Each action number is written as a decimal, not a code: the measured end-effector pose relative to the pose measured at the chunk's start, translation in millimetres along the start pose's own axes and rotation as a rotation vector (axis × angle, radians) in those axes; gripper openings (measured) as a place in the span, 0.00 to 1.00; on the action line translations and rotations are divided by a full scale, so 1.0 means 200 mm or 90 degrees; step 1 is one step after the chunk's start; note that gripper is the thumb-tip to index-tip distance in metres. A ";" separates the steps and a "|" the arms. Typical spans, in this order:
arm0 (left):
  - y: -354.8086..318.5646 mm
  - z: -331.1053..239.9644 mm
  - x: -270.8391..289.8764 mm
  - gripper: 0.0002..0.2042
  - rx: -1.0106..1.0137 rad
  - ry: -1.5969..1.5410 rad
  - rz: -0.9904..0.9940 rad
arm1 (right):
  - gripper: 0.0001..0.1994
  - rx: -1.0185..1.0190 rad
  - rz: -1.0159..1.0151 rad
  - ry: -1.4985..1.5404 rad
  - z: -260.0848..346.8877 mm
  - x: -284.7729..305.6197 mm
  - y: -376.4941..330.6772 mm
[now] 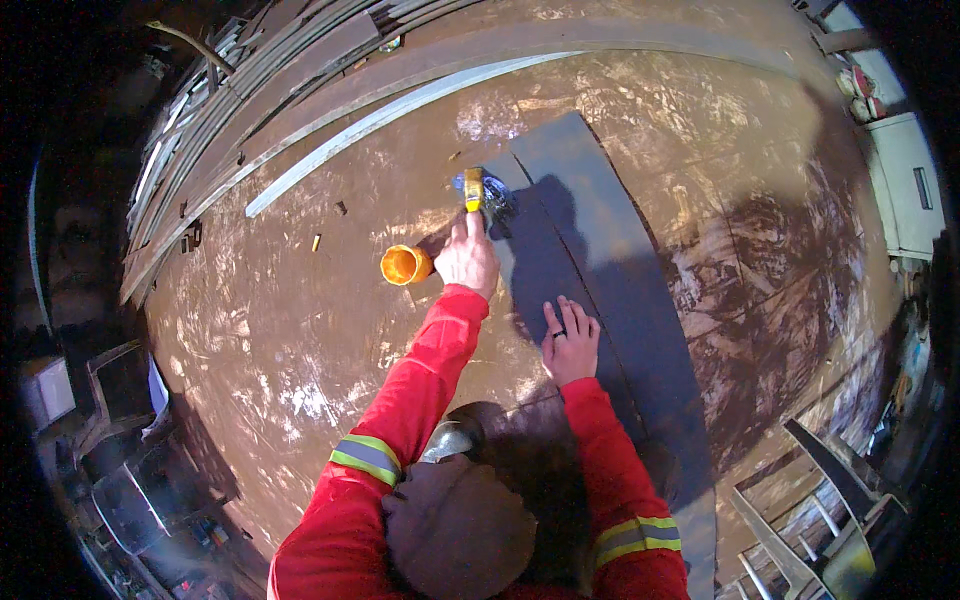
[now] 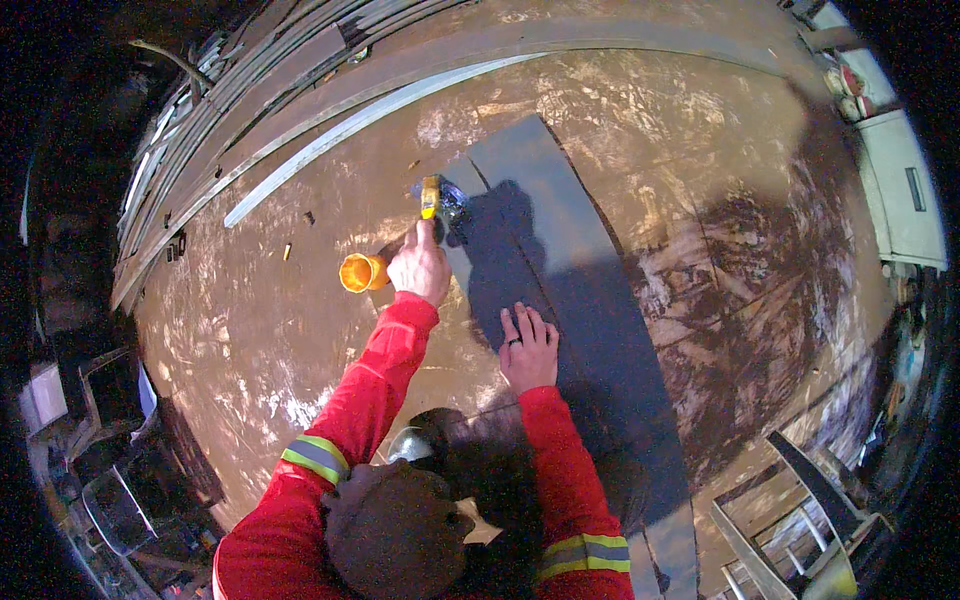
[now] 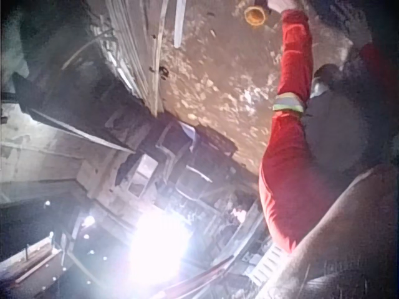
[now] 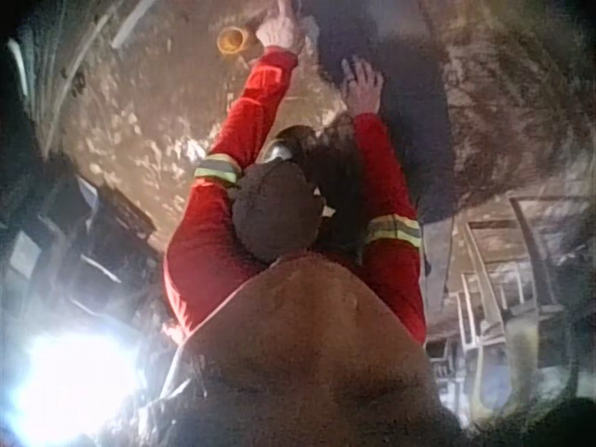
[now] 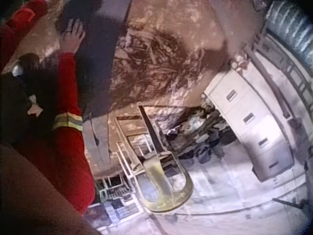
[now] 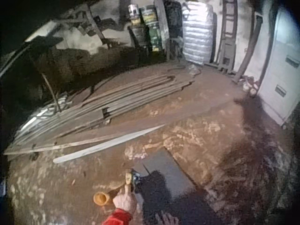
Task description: The person applies a dark liquid coating to a long, dark rectangular board using a yellow paintbrush. They repeatedly dip the brush into a small orange container to reload the liquid and spread it evenly across the board's surface.
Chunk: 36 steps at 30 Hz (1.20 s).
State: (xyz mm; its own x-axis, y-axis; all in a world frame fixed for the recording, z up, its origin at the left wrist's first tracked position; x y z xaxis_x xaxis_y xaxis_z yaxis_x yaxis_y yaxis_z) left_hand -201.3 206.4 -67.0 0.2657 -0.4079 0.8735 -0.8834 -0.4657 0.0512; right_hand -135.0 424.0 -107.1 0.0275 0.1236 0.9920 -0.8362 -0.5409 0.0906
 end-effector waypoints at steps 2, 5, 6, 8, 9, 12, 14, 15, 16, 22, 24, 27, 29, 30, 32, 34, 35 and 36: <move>0.00 -0.05 -0.03 0.20 -0.018 0.002 0.017 | 0.28 0.000 -0.001 -0.001 0.00 0.00 -0.01; 0.03 -0.12 -0.07 0.20 -0.034 -0.014 0.028 | 0.29 0.005 -0.016 -0.009 -0.01 -0.02 -0.01; 0.05 -0.12 -0.07 0.19 -0.034 -0.006 0.032 | 0.29 0.005 -0.006 0.001 0.00 -0.01 0.00; 0.08 -0.09 -0.05 0.19 -0.027 -0.008 0.028 | 0.29 0.007 0.014 0.023 0.02 0.00 0.00; 0.09 -0.10 -0.06 0.19 -0.027 -0.015 0.029 | 0.29 0.006 -0.001 0.012 0.00 -0.01 -0.01; 0.03 -0.02 -0.01 0.17 -0.003 -0.037 0.006 | 0.29 0.005 -0.023 -0.002 -0.01 -0.03 -0.01; 0.01 0.04 0.00 0.16 0.002 -0.030 -0.008 | 0.30 0.005 -0.004 0.012 0.00 -0.02 -0.01; 0.01 0.03 0.01 0.16 0.006 -0.033 -0.009 | 0.30 0.004 -0.008 0.011 0.00 -0.02 -0.01; 0.02 0.01 0.01 0.16 0.010 -0.035 -0.009 | 0.30 0.004 -0.012 0.009 -0.01 -0.02 -0.01; 0.11 -0.11 -0.05 0.20 -0.042 -0.001 0.036 | 0.30 0.003 -0.005 0.007 0.00 -0.03 -0.01; 0.14 -0.13 -0.07 0.21 -0.056 0.000 0.051 | 0.29 0.002 -0.003 0.014 0.00 -0.02 -0.01; 0.15 -0.15 -0.08 0.20 -0.077 0.006 0.051 | 0.27 -0.004 -0.004 0.029 0.00 0.00 0.00; 0.16 -0.14 -0.06 0.19 -0.083 0.011 0.055 | 0.28 -0.004 -0.007 0.028 0.01 0.00 0.00; 0.15 -0.14 -0.06 0.19 -0.086 0.005 0.061 | 0.28 -0.005 -0.008 0.026 0.00 0.00 0.00; 0.09 -0.14 -0.04 0.18 -0.092 -0.009 0.072 | 0.28 -0.007 -0.011 0.023 -0.01 -0.01 -0.01; -0.01 -0.12 0.00 0.17 -0.094 -0.023 0.098 | 0.29 -0.005 -0.005 0.039 0.00 0.01 0.00; -0.07 -0.12 0.01 0.16 -0.096 -0.034 0.113 | 0.29 -0.007 -0.001 0.043 -0.01 0.01 0.00; -0.14 -0.12 0.02 0.17 -0.108 -0.021 0.126 | 0.29 -0.008 -0.005 0.048 0.00 0.01 0.00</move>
State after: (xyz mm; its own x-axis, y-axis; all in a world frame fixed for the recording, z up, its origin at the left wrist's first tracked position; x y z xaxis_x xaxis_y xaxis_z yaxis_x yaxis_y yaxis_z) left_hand -184.6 235.3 -53.0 0.0916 -0.5042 0.8587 -0.9708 -0.2373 -0.0358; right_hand -135.5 424.8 -105.2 -0.0072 0.1894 0.9819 -0.8426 -0.5299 0.0960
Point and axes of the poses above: each hand's wrist, its own y-axis towards the middle knuckle, its own x-axis out of the back of the hand, z = x × y, the point moved 1 cm from there along y, towards the middle knuckle, and after that the axes turned 15 degrees about -y, right-handed, at the moved point
